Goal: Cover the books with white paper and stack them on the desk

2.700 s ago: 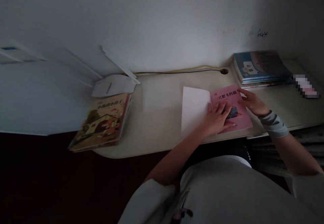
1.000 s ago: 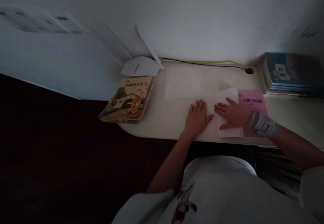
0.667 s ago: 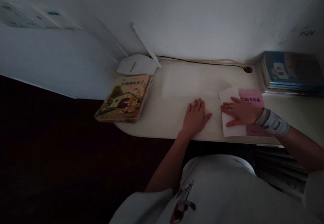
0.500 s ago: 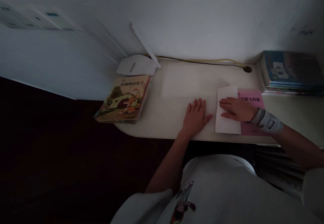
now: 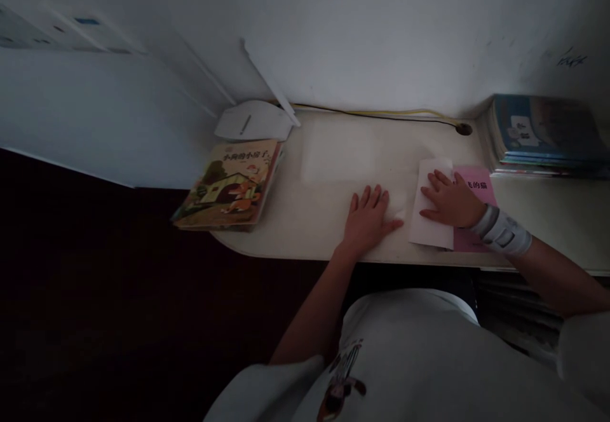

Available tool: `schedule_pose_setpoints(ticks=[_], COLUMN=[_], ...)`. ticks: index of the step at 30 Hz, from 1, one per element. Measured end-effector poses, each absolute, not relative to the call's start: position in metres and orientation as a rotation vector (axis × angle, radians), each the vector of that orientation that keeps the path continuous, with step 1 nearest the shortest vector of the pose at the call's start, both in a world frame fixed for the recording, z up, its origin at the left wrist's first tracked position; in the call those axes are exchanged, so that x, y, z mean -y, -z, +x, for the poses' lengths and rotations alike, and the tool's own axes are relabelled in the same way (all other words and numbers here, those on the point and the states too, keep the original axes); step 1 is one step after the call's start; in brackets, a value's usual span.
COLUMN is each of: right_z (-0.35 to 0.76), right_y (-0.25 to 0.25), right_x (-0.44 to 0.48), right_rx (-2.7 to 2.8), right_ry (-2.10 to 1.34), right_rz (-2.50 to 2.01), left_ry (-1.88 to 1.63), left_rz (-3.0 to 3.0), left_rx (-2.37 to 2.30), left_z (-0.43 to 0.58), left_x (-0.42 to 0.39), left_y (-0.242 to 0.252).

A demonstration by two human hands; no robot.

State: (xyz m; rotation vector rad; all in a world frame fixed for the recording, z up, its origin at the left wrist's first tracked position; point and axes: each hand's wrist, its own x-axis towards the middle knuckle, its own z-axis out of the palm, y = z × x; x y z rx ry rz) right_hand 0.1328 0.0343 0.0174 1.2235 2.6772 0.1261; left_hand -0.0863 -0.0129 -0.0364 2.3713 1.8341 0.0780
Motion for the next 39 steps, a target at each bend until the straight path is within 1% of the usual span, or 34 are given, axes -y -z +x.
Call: schedule_pose_setpoints(ticks=[5,12,23,26,32,39], right_z=[0.123,0.117,0.119,0.115,0.108,0.107], right_y=[-0.017,-0.012,-0.004,-0.006,-0.009,-0.017], right_x=[-0.023,-0.021,-0.014,-0.029,-0.08,-0.079], right_rx=[-2.611,-2.624,-2.823,-2.788,-2.689,-2.599], right_ry=[-0.109,-0.114,-0.042,-0.041,0.006,-0.115], right_rz=[1.429,1.504,1.379,1.43,1.671,1.658], left_ry=[-0.098,-0.123,-0.115,-0.09,-0.08,-0.052], left_rz=[2.394,2.413,2.392,2.391,2.382,2.367], left_rx=[-1.829,-1.827,-1.843,-1.842,-1.835,-1.837], left_z=[-0.088,-0.089,-0.085,-0.084,-0.084,-0.083], left_x=[0.014,0.015,0.016,0.015,0.015,0.014], left_y=[0.038,0.039,0.037,0.038,0.038,0.038])
